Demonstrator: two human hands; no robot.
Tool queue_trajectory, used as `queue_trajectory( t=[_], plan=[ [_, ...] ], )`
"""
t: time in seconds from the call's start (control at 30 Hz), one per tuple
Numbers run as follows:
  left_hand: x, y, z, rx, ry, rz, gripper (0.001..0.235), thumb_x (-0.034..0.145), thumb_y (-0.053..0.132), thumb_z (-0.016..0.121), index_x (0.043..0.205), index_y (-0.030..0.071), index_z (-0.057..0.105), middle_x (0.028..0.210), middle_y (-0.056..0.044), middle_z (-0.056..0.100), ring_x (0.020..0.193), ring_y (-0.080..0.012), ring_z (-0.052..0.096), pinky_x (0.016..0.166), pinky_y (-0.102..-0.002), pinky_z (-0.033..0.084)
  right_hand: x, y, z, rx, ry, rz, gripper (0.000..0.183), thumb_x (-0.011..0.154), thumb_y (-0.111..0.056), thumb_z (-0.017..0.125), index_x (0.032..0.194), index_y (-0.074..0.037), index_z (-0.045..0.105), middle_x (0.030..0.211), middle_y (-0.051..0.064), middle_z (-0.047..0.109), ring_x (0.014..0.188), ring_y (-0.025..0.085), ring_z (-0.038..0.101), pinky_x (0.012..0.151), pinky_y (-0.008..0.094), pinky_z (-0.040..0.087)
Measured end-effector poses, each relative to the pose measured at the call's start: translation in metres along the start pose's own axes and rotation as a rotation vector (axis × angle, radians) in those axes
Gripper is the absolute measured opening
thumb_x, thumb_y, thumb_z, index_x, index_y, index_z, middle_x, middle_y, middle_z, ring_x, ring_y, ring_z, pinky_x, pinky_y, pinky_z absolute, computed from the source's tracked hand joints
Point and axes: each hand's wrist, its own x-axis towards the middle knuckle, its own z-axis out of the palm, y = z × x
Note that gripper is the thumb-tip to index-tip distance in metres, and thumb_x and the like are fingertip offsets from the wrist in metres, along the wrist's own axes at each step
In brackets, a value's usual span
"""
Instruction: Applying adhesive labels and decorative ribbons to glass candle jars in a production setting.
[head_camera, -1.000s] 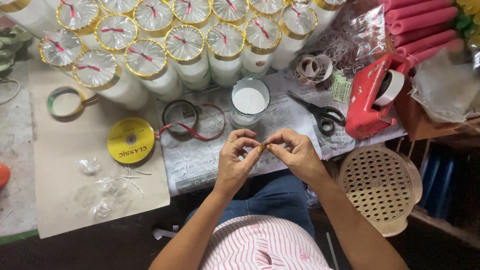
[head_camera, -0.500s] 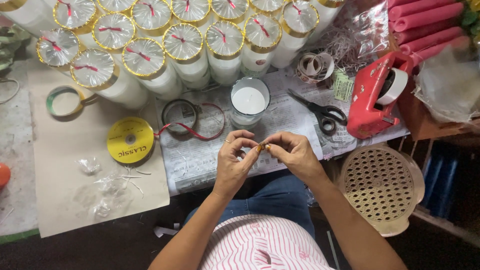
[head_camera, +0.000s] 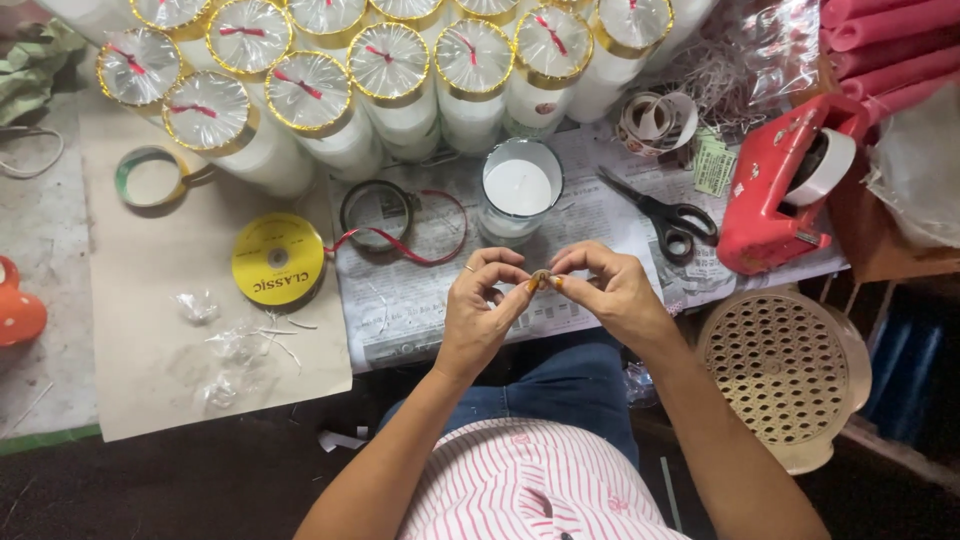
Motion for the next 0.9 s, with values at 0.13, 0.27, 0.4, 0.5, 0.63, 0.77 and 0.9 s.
queue_trajectory(
  t=[0.13,0.27,0.4,0.5,0.63,0.77,0.9],
  plan=[
    [0.001,-0.007,-0.002,0.019,0.012,0.000,0.010,0.088,0.017,0.078,0.095,0.009,0.079,0.109,-0.008,0.069,0.085,-0.0153,0.070,0.063,-0.021,0.050,-0.001,-0.004,-0.001,-0.058,0.013,-0.041,0.010,0.091,-0.008,0.073,0.098,-0.002,0.075,0.107,0.012,0.071,0.095,0.015,0.068,0.074,0.027,0.059],
    [0.014,-0.041,-0.015,0.166,0.152,0.064,0.028,0.090,0.024,0.077,0.117,0.016,0.074,0.116,-0.007,0.070,0.090,-0.0176,0.072,0.065,-0.024,0.055,-0.004,-0.003,-0.015,-0.047,0.129,-0.078,0.006,0.092,-0.005,0.071,0.097,-0.001,0.072,0.107,0.012,0.068,0.094,0.014,0.067,0.074,0.026,0.059],
    [0.046,-0.041,-0.022,0.246,0.034,0.295,0.102,0.079,0.044,0.088,0.158,0.006,0.035,0.153,-0.029,0.043,0.135,-0.0484,0.049,0.112,-0.056,0.041,-0.006,0.019,-0.032,0.102,0.167,-0.070,0.007,0.093,-0.001,0.068,0.098,0.003,0.067,0.108,0.016,0.067,0.096,0.017,0.067,0.077,0.032,0.061],
    [0.088,-0.036,-0.023,0.187,-0.121,0.161,0.129,0.058,0.046,0.098,0.160,0.008,0.029,0.152,-0.033,0.045,0.140,-0.0537,0.043,0.120,-0.061,0.033,-0.010,0.015,-0.031,0.187,0.184,-0.037,0.009,0.093,-0.003,0.069,0.099,0.004,0.067,0.103,0.014,0.068,0.087,0.014,0.067,0.076,0.031,0.062],
    [0.123,-0.061,-0.016,0.162,-0.126,0.104,0.114,0.052,0.042,0.103,0.149,0.015,0.049,0.140,-0.019,0.062,0.134,-0.0396,0.056,0.114,-0.050,0.042,-0.009,0.027,-0.036,0.226,0.211,-0.065,0.009,0.093,-0.003,0.069,0.099,0.003,0.065,0.096,0.015,0.068,0.077,0.015,0.069,0.070,0.030,0.062],
    [0.129,-0.083,-0.002,-0.125,-0.100,-0.072,0.089,0.067,0.062,0.088,0.138,0.016,0.060,0.122,-0.017,0.067,0.116,-0.0302,0.063,0.100,-0.048,0.051,-0.001,-0.005,-0.035,0.235,0.198,-0.049,0.015,0.095,-0.007,0.068,0.101,0.007,0.066,0.082,0.017,0.068,0.074,0.017,0.067,0.062,0.028,0.058],
    [0.097,-0.083,0.021,-0.483,-0.157,-0.296,0.071,0.089,0.078,0.056,0.121,0.017,0.072,0.101,-0.011,0.073,0.088,-0.0196,0.073,0.076,-0.039,0.063,0.015,-0.041,-0.018,0.193,0.109,-0.019,0.017,0.097,-0.012,0.068,0.095,0.005,0.068,0.065,0.015,0.065,0.060,0.016,0.061,0.052,0.027,0.053]
  ],
)
